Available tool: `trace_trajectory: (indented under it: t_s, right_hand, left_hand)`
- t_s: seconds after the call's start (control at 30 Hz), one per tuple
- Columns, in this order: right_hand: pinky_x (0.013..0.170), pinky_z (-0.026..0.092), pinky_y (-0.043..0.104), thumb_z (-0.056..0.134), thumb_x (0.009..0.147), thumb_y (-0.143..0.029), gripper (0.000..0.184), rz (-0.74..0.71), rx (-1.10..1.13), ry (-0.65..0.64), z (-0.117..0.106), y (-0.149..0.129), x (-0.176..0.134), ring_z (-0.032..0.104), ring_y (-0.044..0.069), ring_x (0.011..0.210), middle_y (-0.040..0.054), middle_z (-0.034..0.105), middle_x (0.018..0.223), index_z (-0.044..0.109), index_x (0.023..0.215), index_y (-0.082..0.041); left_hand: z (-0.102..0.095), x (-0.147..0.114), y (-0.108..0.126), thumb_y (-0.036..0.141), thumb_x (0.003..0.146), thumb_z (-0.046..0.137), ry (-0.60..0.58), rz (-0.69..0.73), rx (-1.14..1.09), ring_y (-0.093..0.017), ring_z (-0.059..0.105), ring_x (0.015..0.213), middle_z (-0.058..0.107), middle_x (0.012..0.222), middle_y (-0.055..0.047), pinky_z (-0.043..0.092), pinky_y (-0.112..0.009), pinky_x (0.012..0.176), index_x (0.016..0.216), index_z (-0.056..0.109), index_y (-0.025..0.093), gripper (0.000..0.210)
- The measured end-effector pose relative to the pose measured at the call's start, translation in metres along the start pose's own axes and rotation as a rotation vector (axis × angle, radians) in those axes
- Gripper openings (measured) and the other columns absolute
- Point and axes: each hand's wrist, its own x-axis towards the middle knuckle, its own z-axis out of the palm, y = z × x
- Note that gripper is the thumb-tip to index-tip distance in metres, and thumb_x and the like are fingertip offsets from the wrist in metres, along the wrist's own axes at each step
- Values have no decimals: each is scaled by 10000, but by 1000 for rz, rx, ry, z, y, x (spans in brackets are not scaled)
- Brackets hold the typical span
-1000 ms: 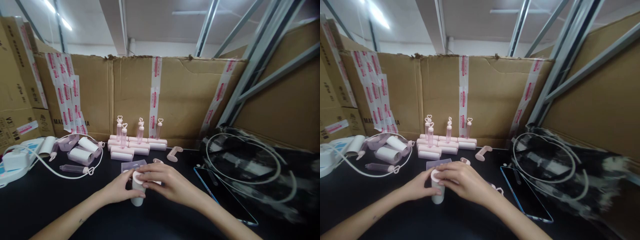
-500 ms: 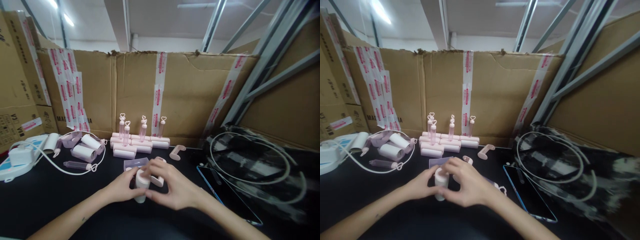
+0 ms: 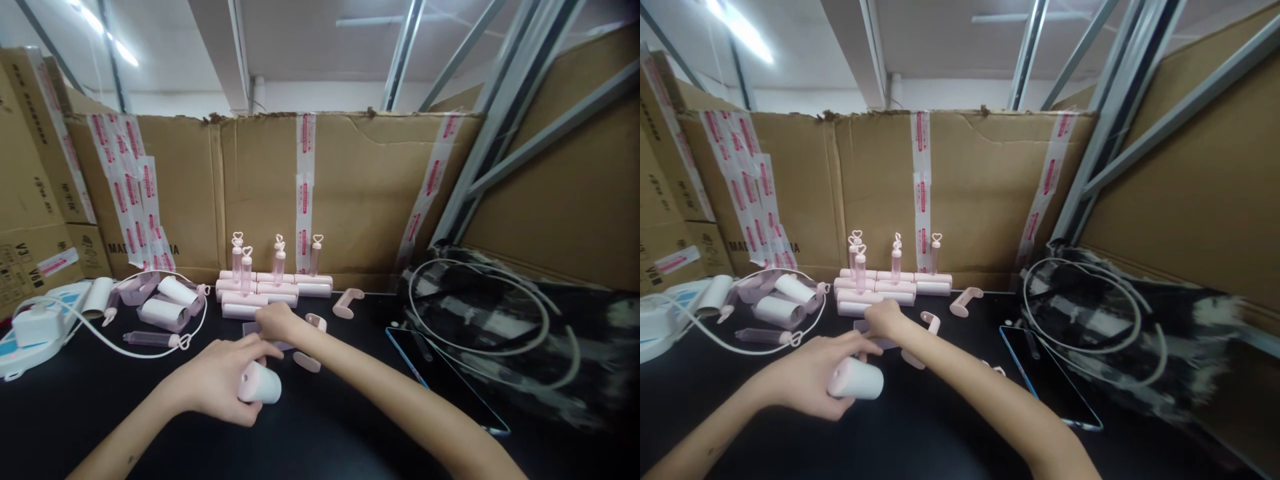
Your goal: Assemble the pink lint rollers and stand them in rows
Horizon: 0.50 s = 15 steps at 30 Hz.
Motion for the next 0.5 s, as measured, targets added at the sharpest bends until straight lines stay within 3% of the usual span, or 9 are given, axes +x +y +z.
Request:
trace_trajectory:
  t_s: [0.17,0.27,0.4,0.5]
  right_hand:
    - [623,444,313,763,580,-384,277,23,130,88,0,0,-2,652,310,764,113,702,733,692,679,-135]
    - [625,447,296,752,606,-371,230,39,269,208,-3,10,-13,649,261,720,64,684,692,665,643,-161]
    - [661,477,275,525,834,-423,274,29,482,447,-12,33,-38,637,175,753,62,669,891,611,894,-170]
    - [671,504,290,464,870,-428,338,11,737,620,-15,51,-64,629,159,759,82,640,931,538,1051,-153]
  left_hand:
    - [-4,-3,-2,295,606,646,30,-20,98,-245,581,922,617,967,-12,439,-320,803,1032,624,285,426]
    - [-9,-4,-7,267,610,656,77,-58,-3,-225,593,876,640,951,-12,441,-315,795,967,644,259,357]
    - [-8,1,-20,270,620,700,-3,-104,-489,-181,590,855,610,1022,-35,459,-287,742,1177,512,243,588]
    - [11,12,-26,290,595,743,-62,-89,-992,-179,582,893,556,1075,-50,469,-294,736,1285,395,250,774]
